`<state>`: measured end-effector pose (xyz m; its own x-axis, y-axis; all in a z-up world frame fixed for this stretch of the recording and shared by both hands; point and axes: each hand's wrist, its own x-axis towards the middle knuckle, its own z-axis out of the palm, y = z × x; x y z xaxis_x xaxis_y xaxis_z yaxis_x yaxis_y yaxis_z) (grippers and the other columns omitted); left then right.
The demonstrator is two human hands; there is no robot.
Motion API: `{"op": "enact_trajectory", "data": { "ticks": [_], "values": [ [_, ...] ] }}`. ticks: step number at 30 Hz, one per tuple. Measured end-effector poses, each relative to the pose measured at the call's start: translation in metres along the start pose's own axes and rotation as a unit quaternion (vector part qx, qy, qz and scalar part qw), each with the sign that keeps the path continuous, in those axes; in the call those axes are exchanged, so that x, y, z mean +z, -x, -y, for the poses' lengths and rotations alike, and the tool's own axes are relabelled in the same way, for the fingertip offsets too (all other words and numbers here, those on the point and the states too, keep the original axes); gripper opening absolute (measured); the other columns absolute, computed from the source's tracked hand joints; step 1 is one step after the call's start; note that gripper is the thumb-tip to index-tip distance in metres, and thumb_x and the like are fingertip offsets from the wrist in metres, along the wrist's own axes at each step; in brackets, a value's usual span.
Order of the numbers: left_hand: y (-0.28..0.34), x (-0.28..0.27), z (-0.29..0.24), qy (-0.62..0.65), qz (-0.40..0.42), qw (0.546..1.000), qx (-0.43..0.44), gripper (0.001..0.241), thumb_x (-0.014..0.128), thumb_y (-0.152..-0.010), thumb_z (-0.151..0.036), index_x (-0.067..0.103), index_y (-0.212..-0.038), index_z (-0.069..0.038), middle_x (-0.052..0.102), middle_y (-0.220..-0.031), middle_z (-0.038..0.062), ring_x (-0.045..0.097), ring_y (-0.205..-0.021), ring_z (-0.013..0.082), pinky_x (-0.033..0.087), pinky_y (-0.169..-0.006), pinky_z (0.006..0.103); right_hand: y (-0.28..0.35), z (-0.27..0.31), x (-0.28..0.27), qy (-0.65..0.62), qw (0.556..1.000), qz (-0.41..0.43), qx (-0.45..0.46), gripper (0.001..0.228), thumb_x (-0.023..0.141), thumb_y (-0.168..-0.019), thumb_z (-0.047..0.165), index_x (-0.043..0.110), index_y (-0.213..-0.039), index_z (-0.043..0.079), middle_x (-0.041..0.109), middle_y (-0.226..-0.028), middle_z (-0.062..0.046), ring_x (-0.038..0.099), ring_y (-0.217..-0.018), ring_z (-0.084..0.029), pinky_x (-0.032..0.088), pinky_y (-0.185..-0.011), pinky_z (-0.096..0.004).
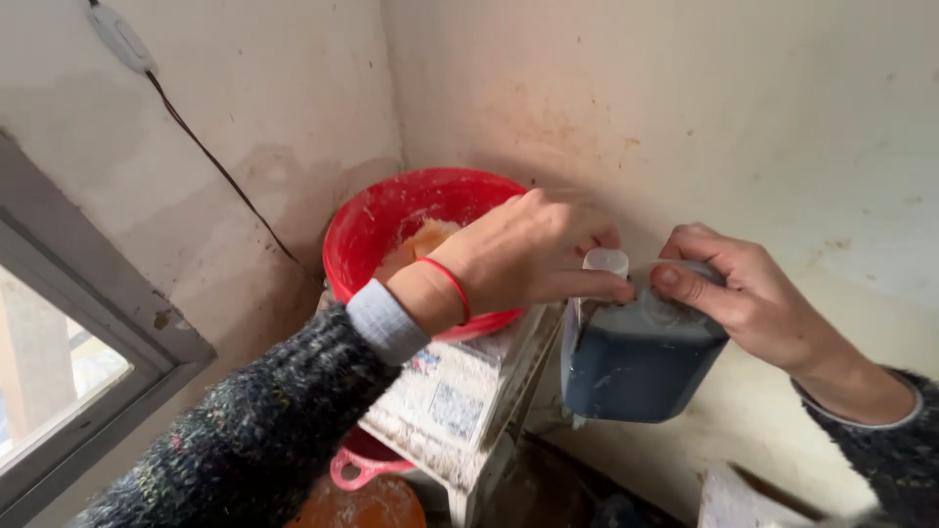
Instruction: Gathering and adding flour, sugar, butter, and eggs into a bowl to prepare ingredients for baking.
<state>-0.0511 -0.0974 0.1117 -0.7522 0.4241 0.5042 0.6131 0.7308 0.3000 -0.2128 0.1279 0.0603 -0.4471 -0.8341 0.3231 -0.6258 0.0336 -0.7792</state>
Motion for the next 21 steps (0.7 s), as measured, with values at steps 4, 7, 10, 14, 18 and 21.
{"op": "enact_trajectory", "data": {
  "ticks": [4,7,10,14,18,21],
  "values": [
    [-0.025,-0.014,0.001,-0.134,0.016,0.965,-0.223,0.064,0.074,-0.082,-0.065,0.070,-0.106,-0.006,0.074,-0.102,0.013,0.073,-0.094,0.0269,0.058,-0.086,0.0383,-0.036,0.008,-0.020,0.009,1.000,0.018,0.014,0.026,0.063,-0.100,0.026,0.067,-0.090,0.003,0.056,-0.076,0.002,0.049,-0.070,-0.007,0.039,-0.060,-0.026],
    [-0.024,-0.026,0.027,-0.140,-0.064,0.979,-0.132,0.069,0.078,-0.085,-0.063,0.066,-0.112,-0.001,0.070,-0.110,0.017,0.070,-0.104,0.0296,0.056,-0.091,0.0397,-0.061,0.017,-0.024,0.016,0.999,0.028,-0.011,0.028,0.060,-0.099,0.031,0.068,-0.092,0.005,0.061,-0.077,0.003,0.053,-0.071,-0.006,0.042,-0.060,-0.024],
    [-0.022,-0.052,0.049,-0.034,-0.081,0.996,0.013,0.052,0.071,-0.097,-0.040,0.061,-0.128,0.000,0.067,-0.124,0.016,0.067,-0.115,0.0294,0.057,-0.096,0.0387,-0.084,0.022,-0.028,0.030,0.999,0.014,-0.002,0.031,0.061,-0.098,0.035,0.068,-0.092,0.005,0.061,-0.074,0.003,0.053,-0.069,-0.006,0.042,-0.059,-0.024],
    [-0.023,-0.074,0.065,0.048,-0.002,0.998,0.049,0.045,0.043,-0.092,-0.003,0.063,-0.132,-0.006,0.066,-0.127,0.013,0.069,-0.113,0.0262,0.058,-0.095,0.0361,-0.112,0.022,-0.028,0.016,0.999,0.028,-0.030,0.036,0.062,-0.100,0.036,0.069,-0.087,0.003,0.055,-0.076,0.004,0.050,-0.071,-0.006,0.039,-0.060,-0.025],
    [-0.034,-0.098,0.073,0.027,0.027,0.999,-0.030,0.035,0.061,-0.095,-0.013,0.069,-0.129,-0.009,0.070,-0.123,0.010,0.074,-0.100,0.0236,0.062,-0.085,0.0352,-0.141,0.022,-0.027,0.053,0.998,0.012,-0.032,0.035,0.063,-0.100,0.035,0.068,-0.086,0.004,0.051,-0.070,0.003,0.044,-0.066,-0.007,0.034,-0.056,-0.027],
    [-0.037,-0.107,0.082,-0.008,0.023,0.999,-0.045,0.036,0.064,-0.093,-0.023,0.071,-0.125,-0.009,0.071,-0.117,0.010,0.075,-0.091,0.0233,0.063,-0.081,0.0344,-0.158,0.028,-0.020,0.012,0.999,0.018,-0.041,0.034,0.063,-0.101,0.034,0.069,-0.088,0.004,0.056,-0.072,0.004,0.048,-0.068,-0.006,0.038,-0.059,-0.026]
  ]
}}
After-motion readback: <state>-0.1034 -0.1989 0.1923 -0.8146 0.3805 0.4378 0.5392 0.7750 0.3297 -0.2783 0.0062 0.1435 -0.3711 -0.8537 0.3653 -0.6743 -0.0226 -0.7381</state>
